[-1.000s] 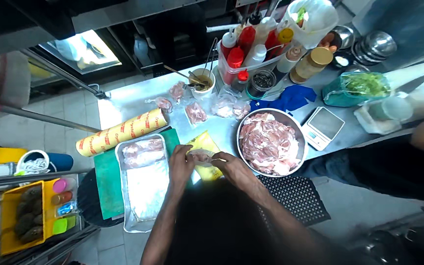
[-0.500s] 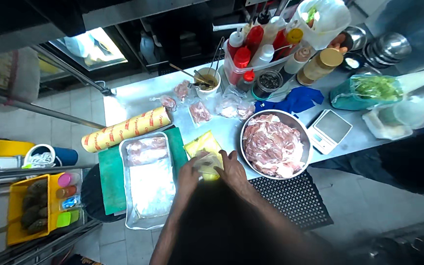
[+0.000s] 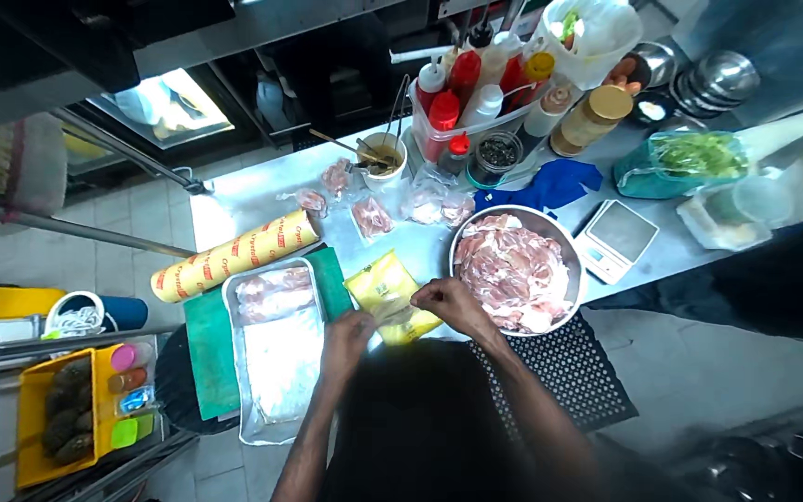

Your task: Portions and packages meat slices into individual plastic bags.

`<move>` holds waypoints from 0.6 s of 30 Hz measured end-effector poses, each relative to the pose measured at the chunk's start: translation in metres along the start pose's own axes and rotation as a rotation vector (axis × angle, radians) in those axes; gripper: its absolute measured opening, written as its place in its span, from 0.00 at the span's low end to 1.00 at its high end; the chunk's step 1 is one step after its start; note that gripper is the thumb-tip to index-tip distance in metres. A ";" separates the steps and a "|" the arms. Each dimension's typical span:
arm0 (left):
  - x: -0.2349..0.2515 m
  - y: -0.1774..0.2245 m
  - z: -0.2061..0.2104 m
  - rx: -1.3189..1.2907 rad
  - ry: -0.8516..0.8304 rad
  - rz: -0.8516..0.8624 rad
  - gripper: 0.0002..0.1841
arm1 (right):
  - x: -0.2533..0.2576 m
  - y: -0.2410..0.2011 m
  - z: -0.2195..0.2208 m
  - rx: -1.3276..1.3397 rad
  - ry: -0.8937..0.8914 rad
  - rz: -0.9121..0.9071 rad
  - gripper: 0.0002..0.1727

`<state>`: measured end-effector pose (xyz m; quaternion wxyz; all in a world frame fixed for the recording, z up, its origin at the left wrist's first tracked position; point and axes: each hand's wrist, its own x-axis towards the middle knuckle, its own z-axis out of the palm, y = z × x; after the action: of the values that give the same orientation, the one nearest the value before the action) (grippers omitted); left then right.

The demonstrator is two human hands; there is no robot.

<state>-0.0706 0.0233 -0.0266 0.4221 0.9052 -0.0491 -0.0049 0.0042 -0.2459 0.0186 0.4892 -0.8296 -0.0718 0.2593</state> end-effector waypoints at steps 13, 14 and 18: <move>0.047 0.073 -0.098 -0.303 -0.040 0.743 0.05 | 0.047 0.025 0.036 0.207 -0.245 -0.519 0.65; 0.050 0.077 -0.105 -0.342 -0.015 0.750 0.06 | 0.050 0.024 0.049 0.308 -0.259 -0.590 0.57; 0.055 0.066 -0.106 -0.603 0.146 0.587 0.31 | 0.035 -0.003 0.052 0.507 -0.196 -0.568 0.24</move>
<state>-0.0163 0.0567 0.0939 0.6539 0.6866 -0.2712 0.1655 0.0083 -0.1912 -0.0113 0.7219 -0.6007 -0.2787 0.2011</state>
